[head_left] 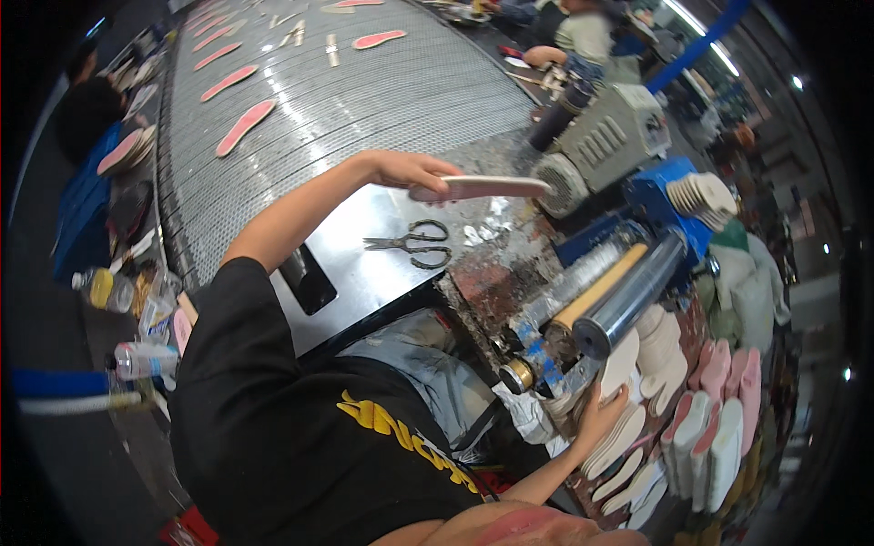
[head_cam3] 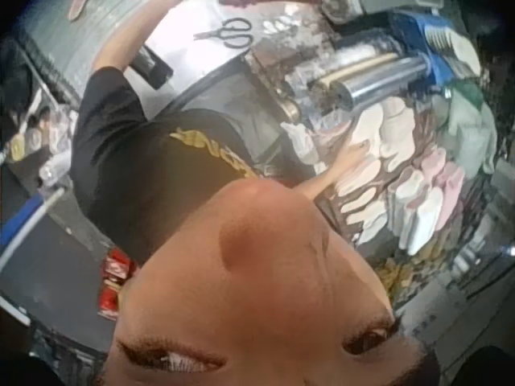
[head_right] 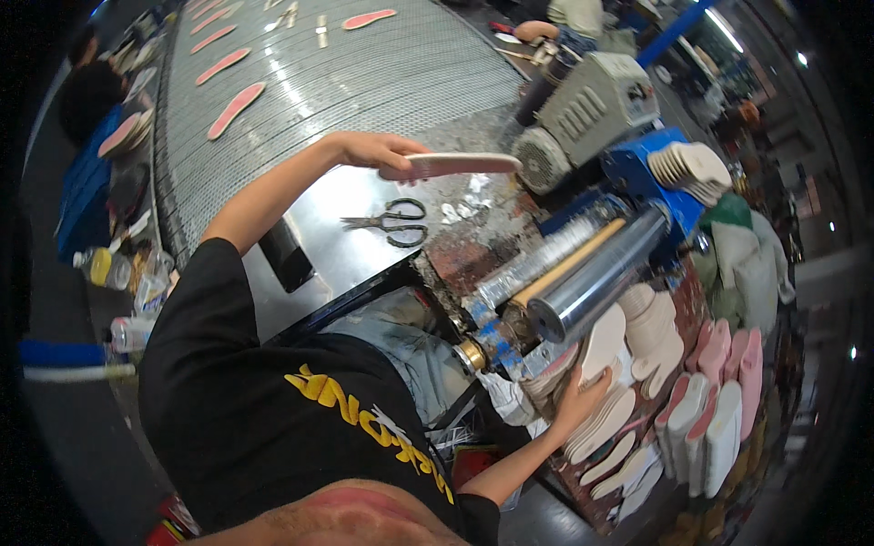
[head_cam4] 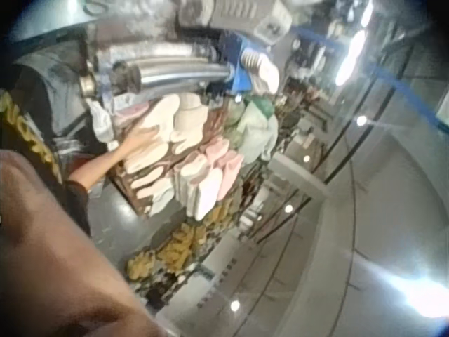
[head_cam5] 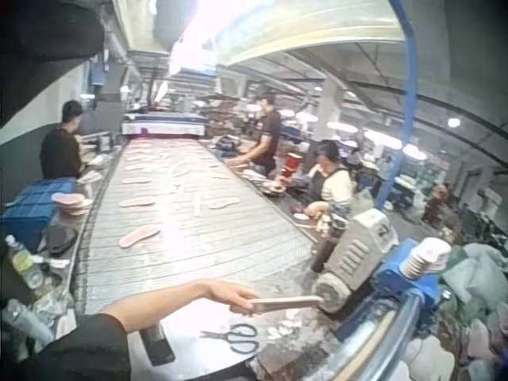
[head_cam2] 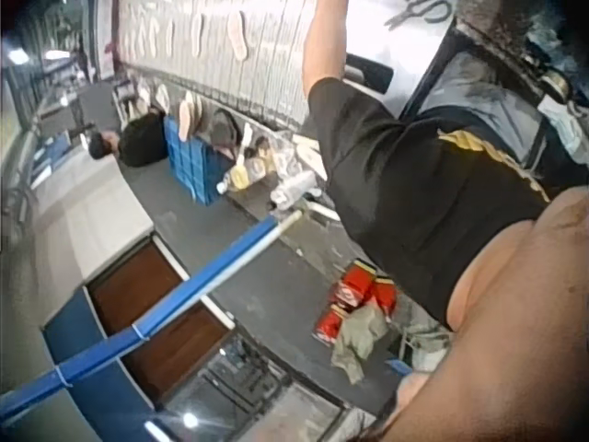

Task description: The person retrieves shoe insoles from a conveyor belt, feeds insole pieces through a roller machine, joins the components together by hand, and stacks the assembled insoles on the table.

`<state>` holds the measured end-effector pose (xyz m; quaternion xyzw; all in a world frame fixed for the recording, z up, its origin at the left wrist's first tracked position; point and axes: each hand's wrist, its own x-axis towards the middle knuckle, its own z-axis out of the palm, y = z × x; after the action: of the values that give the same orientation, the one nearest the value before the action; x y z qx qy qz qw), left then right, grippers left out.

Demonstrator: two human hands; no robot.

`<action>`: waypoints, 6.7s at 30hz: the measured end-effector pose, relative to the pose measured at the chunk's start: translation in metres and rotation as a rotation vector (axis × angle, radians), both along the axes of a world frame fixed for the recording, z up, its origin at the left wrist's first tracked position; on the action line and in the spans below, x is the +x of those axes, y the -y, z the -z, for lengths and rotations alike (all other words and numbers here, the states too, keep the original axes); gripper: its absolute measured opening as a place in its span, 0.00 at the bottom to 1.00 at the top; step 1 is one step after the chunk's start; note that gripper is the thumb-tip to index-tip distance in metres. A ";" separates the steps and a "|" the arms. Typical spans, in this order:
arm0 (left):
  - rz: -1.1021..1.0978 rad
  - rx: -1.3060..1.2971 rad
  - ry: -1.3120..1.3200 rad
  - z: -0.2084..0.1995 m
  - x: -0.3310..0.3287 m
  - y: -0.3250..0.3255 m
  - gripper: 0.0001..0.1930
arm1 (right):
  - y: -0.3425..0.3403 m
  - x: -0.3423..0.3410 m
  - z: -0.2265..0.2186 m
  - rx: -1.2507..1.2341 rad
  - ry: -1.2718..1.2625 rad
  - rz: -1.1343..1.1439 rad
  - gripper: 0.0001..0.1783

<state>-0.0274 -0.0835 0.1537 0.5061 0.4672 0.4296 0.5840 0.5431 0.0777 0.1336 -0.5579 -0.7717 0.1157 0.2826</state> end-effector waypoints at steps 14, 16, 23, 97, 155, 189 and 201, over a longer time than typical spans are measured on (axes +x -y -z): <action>-1.283 -0.052 0.772 0.118 -0.115 0.161 0.33 | -0.014 0.009 0.026 0.008 -0.097 -0.057 0.36; -1.311 -0.073 0.749 0.131 -0.137 0.140 0.33 | -0.022 0.035 0.045 0.006 -0.159 -0.042 0.36; -0.870 0.264 0.922 0.103 -0.263 0.026 0.40 | -0.022 0.014 0.031 -0.015 0.061 0.079 0.30; -1.567 -0.011 0.667 0.111 -0.037 0.254 0.20 | -0.009 -0.019 -0.113 0.276 -0.273 -0.040 0.23; 0.281 0.755 -0.911 -0.129 0.097 -0.123 0.41 | 0.000 0.023 -0.010 -0.026 -0.196 0.098 0.32; -1.244 -0.223 0.528 0.135 -0.235 -0.079 0.48 | -0.004 0.046 0.035 -0.105 0.184 0.066 0.32; -0.735 0.062 -0.352 0.061 -0.096 -0.082 0.20 | 0.031 0.068 -0.055 0.094 -0.204 0.122 0.32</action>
<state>-0.1231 -0.0019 0.0923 0.3885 0.6966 0.5305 0.2872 0.6115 0.0467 0.1889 -0.5753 -0.7082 0.1180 0.3920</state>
